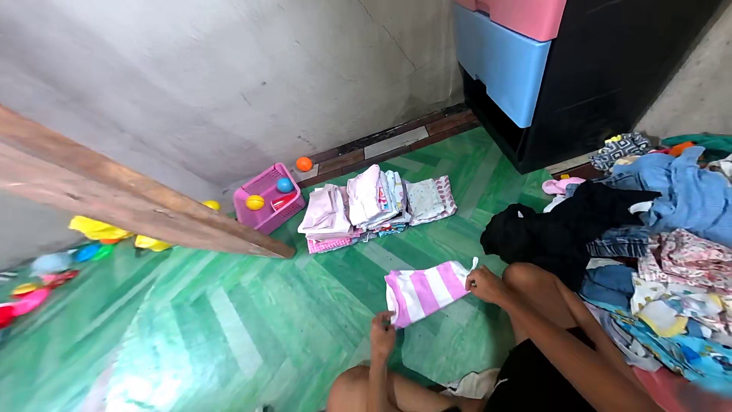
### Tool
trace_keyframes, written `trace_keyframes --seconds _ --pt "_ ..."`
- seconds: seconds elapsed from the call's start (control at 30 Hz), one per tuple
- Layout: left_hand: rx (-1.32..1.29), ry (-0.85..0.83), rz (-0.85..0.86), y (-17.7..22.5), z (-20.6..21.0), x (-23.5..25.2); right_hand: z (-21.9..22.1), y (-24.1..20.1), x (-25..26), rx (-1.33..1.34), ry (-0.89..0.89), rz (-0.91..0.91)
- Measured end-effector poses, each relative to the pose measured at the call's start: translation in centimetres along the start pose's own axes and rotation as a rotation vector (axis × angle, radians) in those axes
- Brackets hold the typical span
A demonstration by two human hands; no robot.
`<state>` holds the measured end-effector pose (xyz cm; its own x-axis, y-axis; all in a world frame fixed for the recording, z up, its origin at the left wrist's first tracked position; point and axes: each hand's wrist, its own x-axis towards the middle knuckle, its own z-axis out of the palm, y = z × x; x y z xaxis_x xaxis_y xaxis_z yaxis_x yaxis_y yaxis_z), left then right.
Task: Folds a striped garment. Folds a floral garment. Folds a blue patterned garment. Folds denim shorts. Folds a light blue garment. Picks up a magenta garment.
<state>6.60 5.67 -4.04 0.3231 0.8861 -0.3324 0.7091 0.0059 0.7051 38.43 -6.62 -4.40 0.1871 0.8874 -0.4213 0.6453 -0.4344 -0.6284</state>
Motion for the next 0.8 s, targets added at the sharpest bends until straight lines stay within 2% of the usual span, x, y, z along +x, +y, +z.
trace_keyframes --seconds 0.27,0.4,0.5,0.6,0.67,0.73,0.8 --pt "0.096 0.001 -0.062 0.2 0.5 -2.0 -0.5 -1.4 -1.1 -0.141 -0.168 0.141" --pt "0.182 -0.216 -0.051 0.5 0.8 -3.2 -1.1 -2.7 -1.9 -0.185 -0.152 0.211" --pt "0.205 -0.452 -0.038 2.0 2.2 -5.5 -1.8 -3.5 -1.3 -0.175 -0.026 0.233" --pt "0.159 -0.699 -0.043 4.1 4.9 -8.4 -1.2 -2.6 0.5 -0.115 0.128 0.175" --pt "0.135 -0.769 -0.002 4.9 6.2 -8.9 -1.1 -2.7 0.5 -0.090 0.158 0.182" --pt "0.172 -0.657 0.058 6.0 6.3 -7.8 -1.1 -3.2 -0.4 -0.048 0.149 0.228" --pt "0.188 -0.396 0.099 7.3 5.9 -5.8 -1.0 -3.6 -1.3 0.008 0.051 0.287"
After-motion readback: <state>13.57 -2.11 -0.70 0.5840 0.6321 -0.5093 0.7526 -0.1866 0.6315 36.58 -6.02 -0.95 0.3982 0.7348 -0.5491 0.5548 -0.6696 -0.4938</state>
